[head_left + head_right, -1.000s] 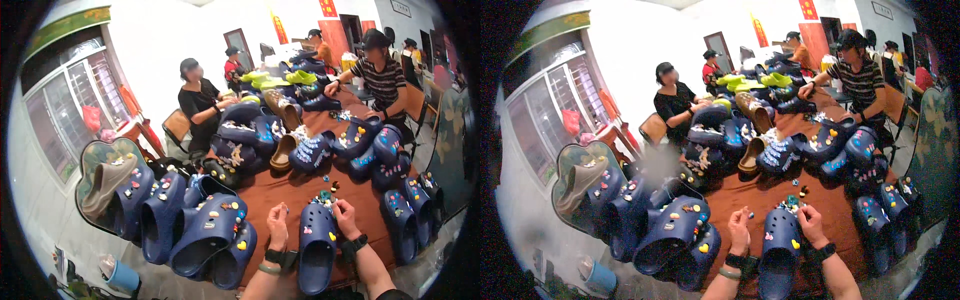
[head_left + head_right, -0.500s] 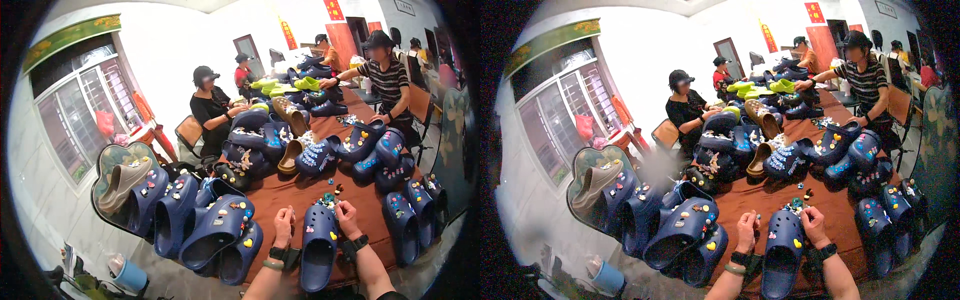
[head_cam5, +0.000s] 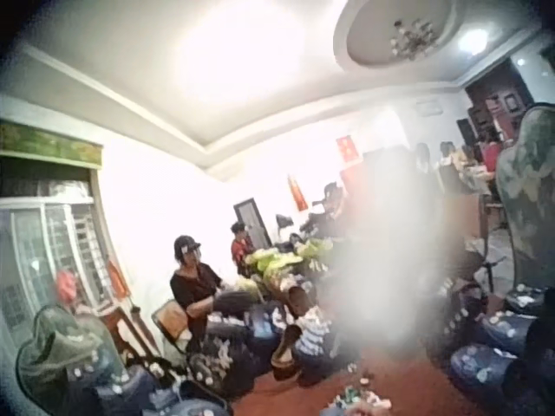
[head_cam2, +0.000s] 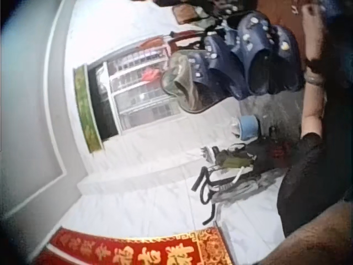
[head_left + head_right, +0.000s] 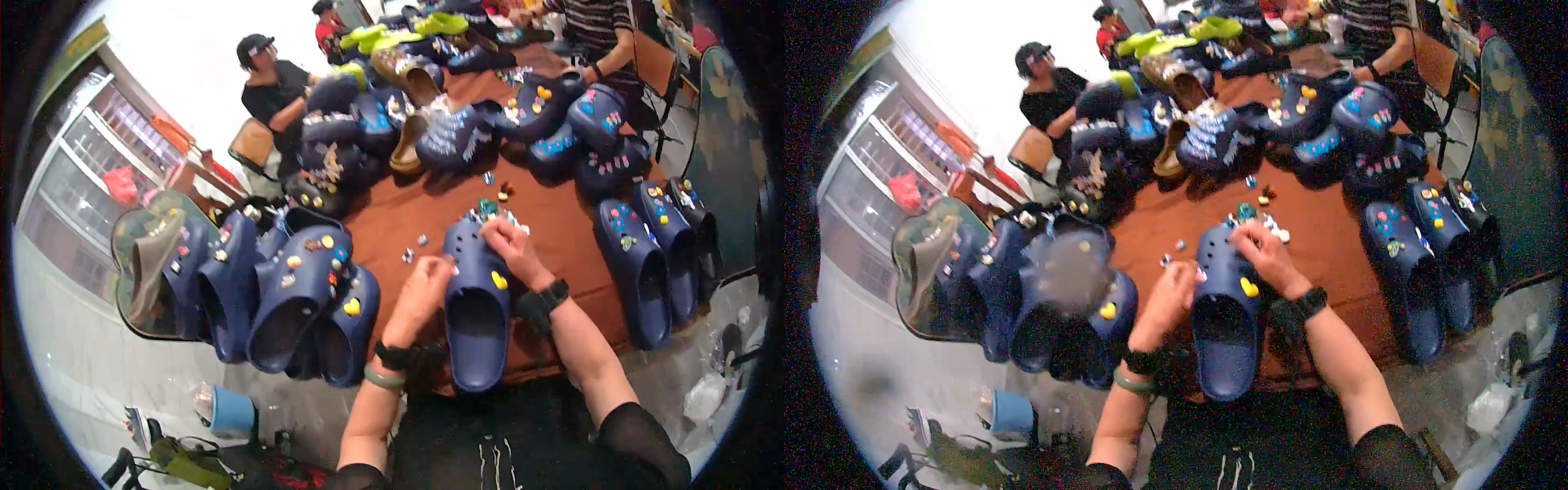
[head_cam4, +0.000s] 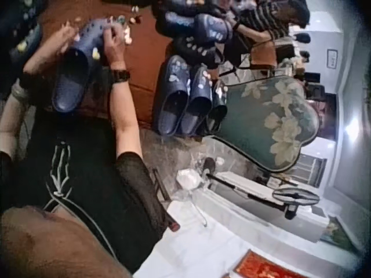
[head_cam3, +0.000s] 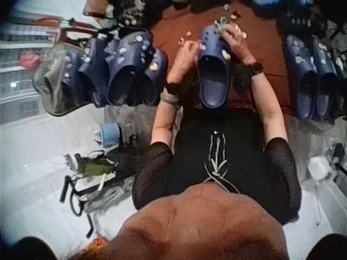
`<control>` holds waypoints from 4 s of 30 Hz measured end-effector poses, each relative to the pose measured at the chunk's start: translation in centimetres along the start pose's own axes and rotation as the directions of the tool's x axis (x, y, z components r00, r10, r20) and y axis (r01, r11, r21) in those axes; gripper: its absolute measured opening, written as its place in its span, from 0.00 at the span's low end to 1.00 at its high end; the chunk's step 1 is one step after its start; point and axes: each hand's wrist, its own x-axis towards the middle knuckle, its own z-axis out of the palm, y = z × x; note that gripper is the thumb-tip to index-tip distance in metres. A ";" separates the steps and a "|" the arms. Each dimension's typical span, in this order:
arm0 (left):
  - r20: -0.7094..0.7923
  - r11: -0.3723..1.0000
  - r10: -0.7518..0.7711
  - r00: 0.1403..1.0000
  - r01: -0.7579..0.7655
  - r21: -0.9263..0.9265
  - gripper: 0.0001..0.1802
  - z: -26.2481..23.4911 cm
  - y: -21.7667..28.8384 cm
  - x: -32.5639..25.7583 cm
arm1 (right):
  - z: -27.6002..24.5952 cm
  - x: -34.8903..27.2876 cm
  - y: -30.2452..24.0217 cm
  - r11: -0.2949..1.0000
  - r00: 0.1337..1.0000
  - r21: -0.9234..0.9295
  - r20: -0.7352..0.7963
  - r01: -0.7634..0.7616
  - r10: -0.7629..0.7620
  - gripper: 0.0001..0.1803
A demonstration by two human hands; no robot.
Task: Apply decorative charms and stickers to blue clog-style shoes.
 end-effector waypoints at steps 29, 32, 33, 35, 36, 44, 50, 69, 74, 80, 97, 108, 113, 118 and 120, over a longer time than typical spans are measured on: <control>0.244 0.990 0.116 0.963 -0.092 -0.106 0.18 0.3 4.5 0.8 | -0.1 -1.2 0.4 0.911 0.935 -0.217 0.121 0.352 -0.332 0.08; 0.272 0.984 -0.177 0.946 0.169 0.053 0.22 -0.1 8.4 0.7 | 0.5 -1.4 1.4 0.931 0.940 -0.159 0.148 0.329 -0.307 0.07; 0.281 0.986 -0.166 0.945 0.154 0.064 0.23 -0.2 7.6 0.8 | 0.8 -1.1 1.7 0.910 0.925 -0.176 0.124 0.376 -0.359 0.07; 0.252 0.835 -0.047 0.967 0.176 -0.522 0.24 0.2 6.4 -0.2 | 1.4 -0.6 1.7 0.925 0.926 -0.110 0.159 0.362 -0.343 0.07; 0.249 0.892 -0.033 0.968 0.141 -0.430 0.24 -0.3 4.6 0.1 | 1.9 -0.5 1.2 0.919 0.920 -0.113 0.151 0.379 -0.361 0.08; 0.188 0.897 0.159 0.969 -0.062 -0.439 0.24 0.7 -1.8 2.8 | 1.2 -0.7 1.0 0.899 0.910 -0.151 0.009 0.412 -0.415 0.09; 0.159 0.911 0.148 0.976 -0.072 -0.406 0.23 -0.2 -1.6 1.4 | 1.7 -0.7 1.2 0.908 0.922 -0.159 0.074 0.387 -0.380 0.10; 0.118 0.936 0.131 0.984 -0.084 -0.342 0.16 -0.1 -1.2 -0.8 | 0.8 -0.6 1.1 0.911 0.921 -0.143 0.101 0.387 -0.375 0.07; 0.054 0.880 0.202 0.978 -0.157 -0.448 0.13 0.8 -1.0 -0.4 | 0.6 -0.9 0.9 0.932 0.936 -0.125 0.134 0.340 -0.324 0.07; -0.060 0.929 0.278 0.959 -0.284 -0.238 0.12 1.5 -0.9 1.0 | 0.8 -0.1 1.8 0.938 0.939 -0.110 0.143 0.328 -0.311 0.06; -0.195 0.753 0.049 0.980 -0.164 -0.637 0.10 2.5 -4.3 4.7 | -0.3 0.3 0.5 0.984 0.939 -0.025 0.303 0.179 -0.163 0.09; -0.161 0.844 -0.191 0.968 0.079 -0.531 0.16 3.0 -4.5 4.2 | -4.1 -0.9 -3.3 0.995 0.783 -0.097 0.621 0.025 0.041 0.21; -0.202 0.968 -0.053 0.978 0.001 -0.251 0.24 3.3 -5.6 4.1 | -2.1 -4.9 -3.5 0.908 0.926 -0.419 0.348 0.016 0.144 0.30; -0.084 0.994 -0.032 0.996 0.022 -0.109 0.39 2.8 -2.5 2.6 | -0.9 -5.8 -3.7 0.929 0.956 -0.364 0.243 -0.065 0.162 0.26; -0.073 0.995 -0.004 0.997 -0.003 -0.101 0.38 2.7 -2.6 2.8 | -0.4 -6.4 -3.9 0.902 0.987 -0.430 0.133 -0.023 0.088 0.21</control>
